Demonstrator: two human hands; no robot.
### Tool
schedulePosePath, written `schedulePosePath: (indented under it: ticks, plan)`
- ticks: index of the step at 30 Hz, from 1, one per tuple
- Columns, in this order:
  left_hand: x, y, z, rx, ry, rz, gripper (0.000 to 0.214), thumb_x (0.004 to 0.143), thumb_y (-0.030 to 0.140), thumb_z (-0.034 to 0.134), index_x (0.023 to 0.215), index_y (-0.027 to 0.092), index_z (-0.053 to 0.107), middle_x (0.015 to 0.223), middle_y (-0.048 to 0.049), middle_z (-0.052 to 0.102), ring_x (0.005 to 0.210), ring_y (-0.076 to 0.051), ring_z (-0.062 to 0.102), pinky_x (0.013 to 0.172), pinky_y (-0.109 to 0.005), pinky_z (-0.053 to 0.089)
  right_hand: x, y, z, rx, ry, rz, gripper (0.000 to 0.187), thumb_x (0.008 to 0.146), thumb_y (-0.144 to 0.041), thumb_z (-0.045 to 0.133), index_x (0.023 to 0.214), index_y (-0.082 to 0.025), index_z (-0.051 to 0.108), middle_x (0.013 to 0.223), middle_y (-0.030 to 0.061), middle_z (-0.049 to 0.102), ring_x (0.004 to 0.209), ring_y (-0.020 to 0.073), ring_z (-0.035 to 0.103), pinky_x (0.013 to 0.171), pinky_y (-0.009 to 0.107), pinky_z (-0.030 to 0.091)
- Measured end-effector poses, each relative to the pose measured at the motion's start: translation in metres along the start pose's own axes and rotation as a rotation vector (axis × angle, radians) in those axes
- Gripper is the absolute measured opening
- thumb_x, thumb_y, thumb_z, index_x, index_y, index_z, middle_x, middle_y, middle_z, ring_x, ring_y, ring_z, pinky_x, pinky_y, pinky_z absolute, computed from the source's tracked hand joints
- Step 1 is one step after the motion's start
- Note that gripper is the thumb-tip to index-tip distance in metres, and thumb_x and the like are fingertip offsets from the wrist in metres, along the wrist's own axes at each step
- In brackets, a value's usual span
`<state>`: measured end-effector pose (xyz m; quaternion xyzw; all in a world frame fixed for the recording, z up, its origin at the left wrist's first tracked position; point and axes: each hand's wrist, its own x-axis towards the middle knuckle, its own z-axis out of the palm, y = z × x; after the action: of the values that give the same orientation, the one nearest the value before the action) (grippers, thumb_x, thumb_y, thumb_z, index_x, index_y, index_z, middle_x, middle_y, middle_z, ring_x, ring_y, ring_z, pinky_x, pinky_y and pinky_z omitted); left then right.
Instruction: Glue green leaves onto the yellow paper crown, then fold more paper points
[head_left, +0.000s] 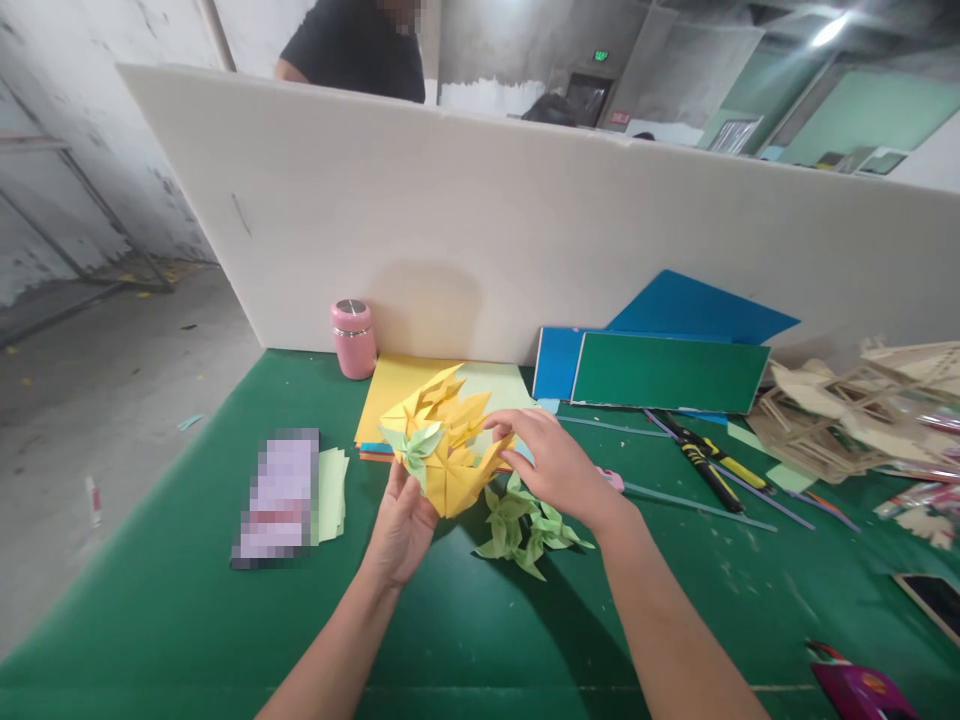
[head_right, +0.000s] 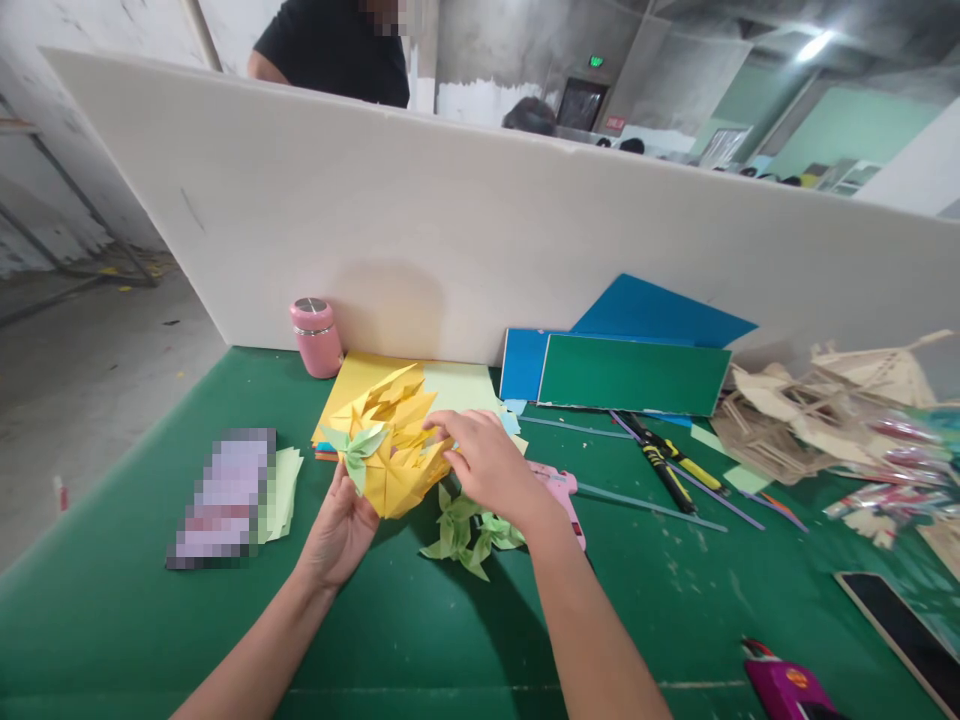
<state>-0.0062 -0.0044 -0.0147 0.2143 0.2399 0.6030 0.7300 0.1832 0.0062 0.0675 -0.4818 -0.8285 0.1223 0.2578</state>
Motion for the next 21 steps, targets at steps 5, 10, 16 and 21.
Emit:
schedulePosePath:
  ticks: [5,10,16,21]
  plan:
    - [-0.005,-0.007,0.004,0.174,-0.075,-0.073,0.057,0.052,0.033,0.088,0.104,0.019,0.070,0.115,-0.0117,0.070,0.118,-0.031,0.056,0.102,-0.039,0.043,0.018,-0.010,-0.007,-0.142,0.030,-0.100,0.043,0.080,0.001,0.043,0.111,-0.027,0.052,0.092,0.0010,0.067,0.089,0.0206,0.059,0.086,0.040,0.038]
    - [-0.005,-0.014,0.006,0.190,0.038,-0.050,0.044,0.060,0.029,0.084,0.100,0.018,0.071,0.108,-0.0106,0.073,0.113,-0.028,0.060,0.101,-0.037,0.043,0.027,-0.027,-0.010,-0.235,0.035,-0.190,0.052,0.081,0.003,0.038,0.119,-0.031,0.050,0.106,0.0015,0.066,0.101,0.0204,0.058,0.089,0.040,0.035]
    - [0.000,-0.008,0.005,0.124,0.081,0.024,0.052,0.060,0.034,0.084,0.108,0.020,0.068,0.102,-0.0086,0.074,0.107,-0.027,0.064,0.096,-0.040,0.049,0.002,-0.015,-0.010,-0.231,0.427,-0.049,0.027,0.089,-0.015,0.045,0.111,-0.025,0.055,0.115,0.0074,0.061,0.110,0.0245,0.054,0.093,0.043,0.038]
    - [0.002,-0.007,0.005,0.072,0.081,0.042,0.051,0.065,0.033,0.082,0.111,0.022,0.065,0.105,-0.0076,0.074,0.105,-0.025,0.065,0.096,-0.039,0.049,-0.067,0.026,0.002,-0.088,0.676,0.533,0.022,0.084,-0.040,0.051,0.091,-0.020,0.057,0.088,0.0085,0.060,0.077,0.0226,0.058,0.066,0.035,0.048]
